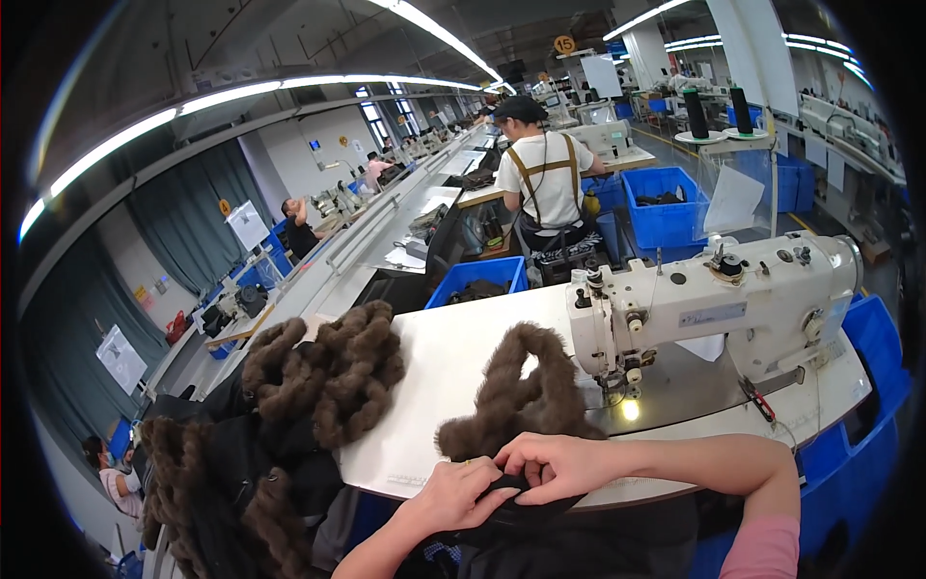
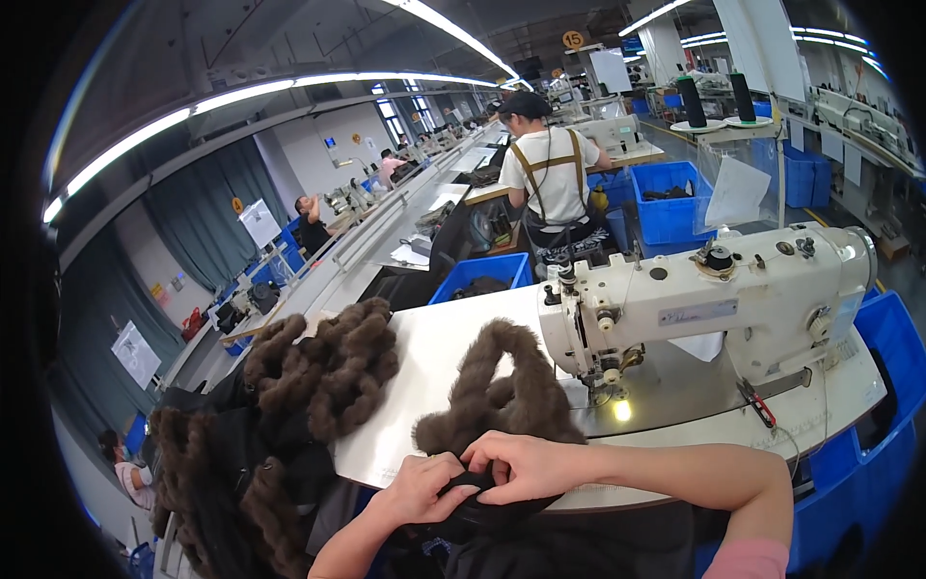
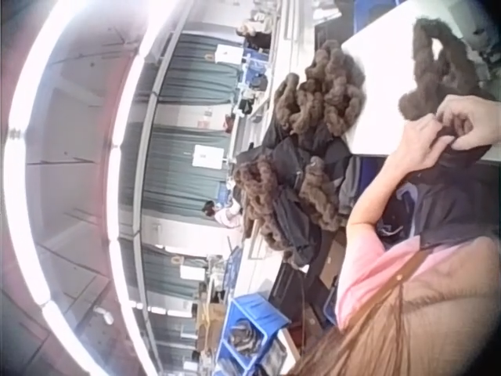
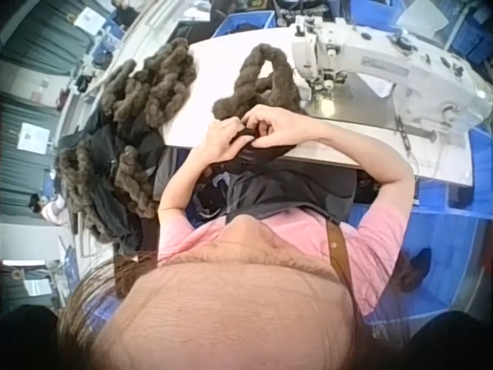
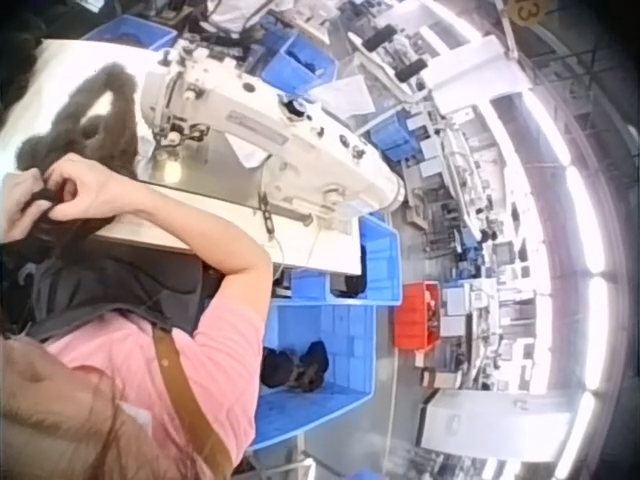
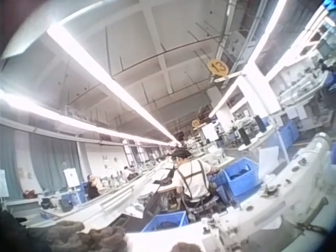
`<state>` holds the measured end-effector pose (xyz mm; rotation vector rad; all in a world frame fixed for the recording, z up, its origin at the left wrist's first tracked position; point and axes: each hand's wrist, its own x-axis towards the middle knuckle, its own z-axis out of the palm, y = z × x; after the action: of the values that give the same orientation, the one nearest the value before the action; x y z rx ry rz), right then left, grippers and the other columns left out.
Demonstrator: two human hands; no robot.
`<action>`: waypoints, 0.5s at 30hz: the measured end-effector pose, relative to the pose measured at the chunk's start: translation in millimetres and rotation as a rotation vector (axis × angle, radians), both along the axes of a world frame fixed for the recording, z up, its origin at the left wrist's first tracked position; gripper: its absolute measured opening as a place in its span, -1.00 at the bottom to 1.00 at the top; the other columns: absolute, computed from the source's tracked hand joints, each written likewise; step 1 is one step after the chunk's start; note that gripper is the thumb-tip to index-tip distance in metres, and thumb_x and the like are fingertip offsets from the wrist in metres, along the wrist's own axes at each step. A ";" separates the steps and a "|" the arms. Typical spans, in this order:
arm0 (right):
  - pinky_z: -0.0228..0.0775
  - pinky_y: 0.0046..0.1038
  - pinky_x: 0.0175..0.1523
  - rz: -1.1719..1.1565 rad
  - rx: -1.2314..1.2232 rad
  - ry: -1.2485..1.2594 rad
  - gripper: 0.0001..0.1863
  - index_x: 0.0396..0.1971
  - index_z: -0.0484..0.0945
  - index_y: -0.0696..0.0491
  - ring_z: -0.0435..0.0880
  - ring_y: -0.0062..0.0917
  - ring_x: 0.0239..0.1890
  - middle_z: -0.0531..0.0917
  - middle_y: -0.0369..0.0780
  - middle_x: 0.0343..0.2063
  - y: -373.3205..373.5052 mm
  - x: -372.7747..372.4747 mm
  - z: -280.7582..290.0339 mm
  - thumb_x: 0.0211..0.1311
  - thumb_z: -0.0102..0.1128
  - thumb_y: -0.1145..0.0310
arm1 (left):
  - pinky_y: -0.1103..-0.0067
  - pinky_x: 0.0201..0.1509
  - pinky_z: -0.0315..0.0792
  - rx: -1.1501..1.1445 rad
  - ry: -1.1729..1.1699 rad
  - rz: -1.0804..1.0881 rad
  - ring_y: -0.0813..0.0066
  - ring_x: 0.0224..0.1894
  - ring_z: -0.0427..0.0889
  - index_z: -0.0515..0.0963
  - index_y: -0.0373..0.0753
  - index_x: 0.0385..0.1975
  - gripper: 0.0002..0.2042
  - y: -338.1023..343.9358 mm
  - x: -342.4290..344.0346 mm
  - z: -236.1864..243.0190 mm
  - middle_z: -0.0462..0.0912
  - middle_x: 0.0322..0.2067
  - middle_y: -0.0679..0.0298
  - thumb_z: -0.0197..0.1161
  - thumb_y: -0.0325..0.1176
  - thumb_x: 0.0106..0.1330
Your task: Sewing fur trim onto black fabric or leather pieces using an industrial sewing machine.
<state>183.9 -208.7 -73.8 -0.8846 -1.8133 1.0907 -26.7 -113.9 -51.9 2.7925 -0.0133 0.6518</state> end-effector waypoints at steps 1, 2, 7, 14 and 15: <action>0.41 -0.56 -0.27 0.001 0.002 0.001 -0.65 -0.13 0.45 0.15 0.54 -0.66 -0.36 0.56 -0.26 -0.28 -0.5 -2.0 0.3 0.19 0.32 0.30 | 0.47 -0.55 0.41 0.027 -0.027 0.009 0.24 -0.50 0.59 0.48 -0.28 -0.36 -0.78 1.7 -2.6 -1.8 0.54 -0.48 0.21 0.36 -0.32 0.14; 0.40 -0.59 -0.27 0.033 -0.103 0.065 -0.63 -0.06 0.44 0.14 0.53 -0.69 -0.37 0.57 -0.29 -0.32 -1.2 -2.6 0.8 0.21 0.30 0.31 | 0.47 -0.55 0.41 0.054 -0.059 0.021 0.24 -0.51 0.59 0.48 -0.28 -0.37 -0.77 2.4 -4.4 -4.2 0.54 -0.48 0.21 0.37 -0.32 0.13; 0.36 -0.66 -0.29 0.061 -0.258 0.078 -0.65 0.00 0.47 0.12 0.50 -0.77 -0.39 0.58 -0.35 -0.41 0.5 -1.3 -2.3 0.28 0.24 0.33 | 0.49 -0.57 0.38 0.059 -0.108 0.044 0.27 -0.55 0.58 0.49 -0.25 -0.45 -0.79 5.7 -8.2 -17.3 0.55 -0.52 0.25 0.39 -0.31 0.11; 0.40 -0.62 -0.36 0.069 -0.283 -0.085 -0.61 -0.15 0.51 0.15 0.53 -0.70 -0.43 0.57 -0.30 -0.45 9.0 -5.8 14.9 0.19 0.34 0.18 | 0.51 -0.56 0.39 0.072 -0.201 0.012 0.31 -0.56 0.58 0.52 -0.21 -0.46 -0.82 6.6 -7.7 -20.4 0.56 -0.54 0.27 0.41 -0.33 0.07; 0.42 -0.61 -0.40 0.120 -0.377 -0.100 -0.59 -0.18 0.51 0.15 0.53 -0.69 -0.45 0.57 -0.29 -0.47 12.7 -4.9 19.2 0.16 0.36 0.15 | 0.52 -0.57 0.39 0.082 -0.207 -0.006 0.33 -0.57 0.58 0.51 -0.20 -0.47 -0.81 5.2 -5.6 -19.5 0.57 -0.55 0.28 0.41 -0.33 0.08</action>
<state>178.9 -196.0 -54.6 -1.0743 -1.7902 1.5217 -32.3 -108.7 -71.5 2.7872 -0.0907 0.9562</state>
